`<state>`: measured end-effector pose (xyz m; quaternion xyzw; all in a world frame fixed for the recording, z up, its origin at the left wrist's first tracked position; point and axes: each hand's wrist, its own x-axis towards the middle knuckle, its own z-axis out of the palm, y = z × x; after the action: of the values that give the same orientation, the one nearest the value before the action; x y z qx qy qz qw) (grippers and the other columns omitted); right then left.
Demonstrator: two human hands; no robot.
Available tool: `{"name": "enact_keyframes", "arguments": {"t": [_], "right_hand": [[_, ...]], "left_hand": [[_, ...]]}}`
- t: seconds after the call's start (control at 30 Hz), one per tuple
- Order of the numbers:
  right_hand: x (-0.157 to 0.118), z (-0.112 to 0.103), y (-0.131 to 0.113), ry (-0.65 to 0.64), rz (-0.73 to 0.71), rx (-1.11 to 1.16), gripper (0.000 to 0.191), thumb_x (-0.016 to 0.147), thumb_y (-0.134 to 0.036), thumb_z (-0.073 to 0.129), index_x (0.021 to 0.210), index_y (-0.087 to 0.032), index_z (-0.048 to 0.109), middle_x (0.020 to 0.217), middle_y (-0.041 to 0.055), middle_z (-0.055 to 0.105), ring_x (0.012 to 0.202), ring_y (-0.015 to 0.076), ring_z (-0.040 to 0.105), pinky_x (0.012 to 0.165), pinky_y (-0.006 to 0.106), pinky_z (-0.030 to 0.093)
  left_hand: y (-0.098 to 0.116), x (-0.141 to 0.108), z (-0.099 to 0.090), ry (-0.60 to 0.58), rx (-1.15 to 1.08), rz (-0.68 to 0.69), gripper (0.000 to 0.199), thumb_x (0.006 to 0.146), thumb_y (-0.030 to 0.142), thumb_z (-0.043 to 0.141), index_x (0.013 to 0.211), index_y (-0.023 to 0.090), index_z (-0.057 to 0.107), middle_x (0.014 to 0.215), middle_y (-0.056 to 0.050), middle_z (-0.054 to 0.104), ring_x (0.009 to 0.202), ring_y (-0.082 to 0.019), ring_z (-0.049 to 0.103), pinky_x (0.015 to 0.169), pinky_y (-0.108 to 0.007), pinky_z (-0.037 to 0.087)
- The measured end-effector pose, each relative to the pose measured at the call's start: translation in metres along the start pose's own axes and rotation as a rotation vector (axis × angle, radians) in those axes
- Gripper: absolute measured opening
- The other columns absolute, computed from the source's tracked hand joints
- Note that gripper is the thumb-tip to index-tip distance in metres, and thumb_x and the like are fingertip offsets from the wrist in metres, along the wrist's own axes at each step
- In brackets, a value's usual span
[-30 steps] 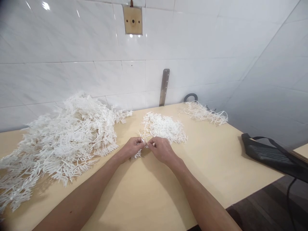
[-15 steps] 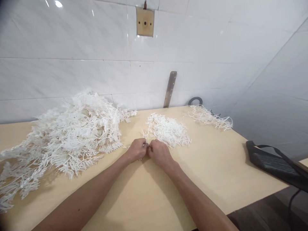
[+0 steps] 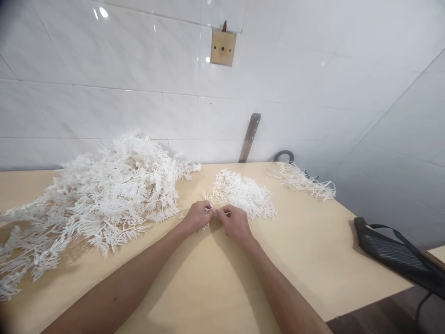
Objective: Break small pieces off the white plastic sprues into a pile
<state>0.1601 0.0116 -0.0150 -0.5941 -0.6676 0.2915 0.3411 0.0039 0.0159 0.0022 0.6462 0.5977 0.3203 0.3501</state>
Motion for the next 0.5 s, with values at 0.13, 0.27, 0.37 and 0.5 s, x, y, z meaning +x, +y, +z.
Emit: {"name": "enact_keyframes", "arguments": {"t": [0.13, 0.27, 0.37, 0.5], "right_hand": [[0.0014, -0.0016, 0.0024, -0.002, 0.056, 0.112, 0.026, 0.083, -0.042, 0.056, 0.079, -0.019, 0.068, 0.060, -0.0009, 0.065, 0.035, 0.0117, 0.050, 0.037, 0.024, 0.042], [0.0023, -0.0012, 0.0050, -0.022, 0.039, 0.106, 0.024, 0.082, -0.041, 0.058, 0.078, -0.019, 0.067, 0.058, -0.0017, 0.064, 0.034, 0.0112, 0.051, 0.038, 0.024, 0.043], [0.0004, -0.0011, 0.0043, -0.038, 0.006, 0.086, 0.023, 0.082, -0.040, 0.058, 0.079, -0.019, 0.067, 0.061, -0.0009, 0.065, 0.033, 0.0115, 0.051, 0.037, 0.025, 0.043], [-0.0030, -0.0001, 0.0009, 0.023, -0.042, 0.106, 0.026, 0.085, -0.043, 0.056, 0.077, -0.020, 0.067, 0.065, 0.0006, 0.067, 0.035, 0.0114, 0.051, 0.039, 0.026, 0.043]], "left_hand": [[-0.0012, 0.0007, -0.0023, -0.014, -0.020, 0.045, 0.019, 0.078, 0.029, 0.057, 0.062, 0.018, 0.055, 0.055, 0.002, 0.051, 0.051, -0.013, 0.048, 0.048, -0.023, 0.034], [-0.0030, 0.0011, -0.0018, -0.026, -0.018, 0.046, 0.015, 0.076, 0.023, 0.053, 0.062, 0.018, 0.056, 0.053, 0.003, 0.050, 0.048, -0.012, 0.047, 0.048, -0.024, 0.034], [-0.0026, 0.0002, -0.0009, -0.027, 0.039, 0.073, 0.016, 0.075, 0.021, 0.052, 0.060, 0.019, 0.052, 0.052, 0.003, 0.047, 0.047, -0.012, 0.044, 0.047, -0.024, 0.031], [-0.0031, 0.0004, 0.0006, 0.022, 0.073, 0.166, 0.024, 0.078, 0.025, 0.050, 0.056, 0.020, 0.046, 0.050, 0.002, 0.045, 0.051, -0.012, 0.042, 0.048, -0.024, 0.029]]}}
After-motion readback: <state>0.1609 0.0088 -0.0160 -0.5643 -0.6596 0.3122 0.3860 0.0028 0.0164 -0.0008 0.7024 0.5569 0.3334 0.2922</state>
